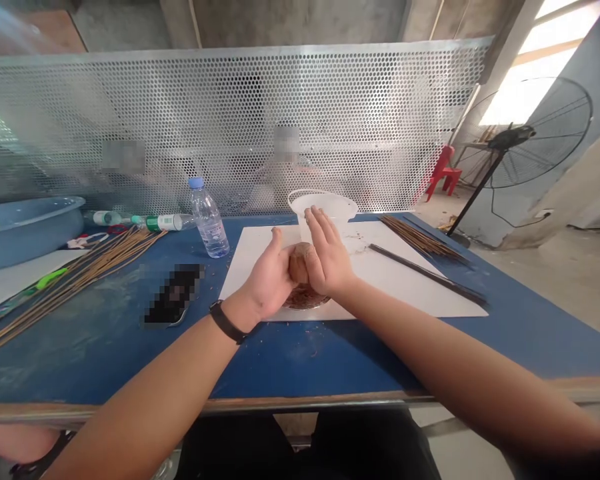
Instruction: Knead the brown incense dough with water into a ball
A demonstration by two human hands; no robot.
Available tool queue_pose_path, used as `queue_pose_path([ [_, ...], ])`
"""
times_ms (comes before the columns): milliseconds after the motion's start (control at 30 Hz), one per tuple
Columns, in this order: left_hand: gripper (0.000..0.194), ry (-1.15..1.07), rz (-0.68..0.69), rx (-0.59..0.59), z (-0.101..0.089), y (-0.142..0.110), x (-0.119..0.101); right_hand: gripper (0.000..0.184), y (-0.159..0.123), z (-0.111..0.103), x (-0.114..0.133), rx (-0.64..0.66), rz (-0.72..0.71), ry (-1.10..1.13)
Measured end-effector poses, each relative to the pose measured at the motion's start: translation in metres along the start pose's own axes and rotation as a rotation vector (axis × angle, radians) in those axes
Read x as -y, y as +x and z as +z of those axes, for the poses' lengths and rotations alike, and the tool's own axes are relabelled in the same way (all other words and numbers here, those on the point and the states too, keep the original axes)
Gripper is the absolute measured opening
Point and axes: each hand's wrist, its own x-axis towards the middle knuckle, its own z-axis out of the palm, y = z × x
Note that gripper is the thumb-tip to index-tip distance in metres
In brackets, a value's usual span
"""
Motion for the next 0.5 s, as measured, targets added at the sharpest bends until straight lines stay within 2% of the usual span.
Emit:
queue_pose_path([
  [100,0.048,-0.020,0.021,-0.113,0.000,0.007,0.002,0.069,0.002,-0.004,0.011,0.007,-0.036,0.039],
  [200,0.033,-0.172,0.110,-0.228,0.002,0.009,0.002,0.074,0.004,-0.007,0.033,0.067,-0.133,0.141],
  [267,0.036,-0.255,0.124,-0.245,-0.001,0.008,-0.003,0.083,0.003,-0.009,0.049,0.103,-0.224,0.179],
  [333,0.049,-0.249,0.106,-0.275,-0.008,0.006,-0.009,0.092,0.000,-0.010,0.062,0.119,-0.286,0.159],
  [433,0.056,-0.159,0.067,-0.338,-0.018,0.006,-0.014,0.089,-0.005,-0.010,0.074,0.144,-0.452,0.106],
  [500,0.058,-0.105,0.019,-0.316,-0.017,0.007,-0.010,0.085,-0.003,-0.007,0.069,0.152,-0.536,0.082],
])
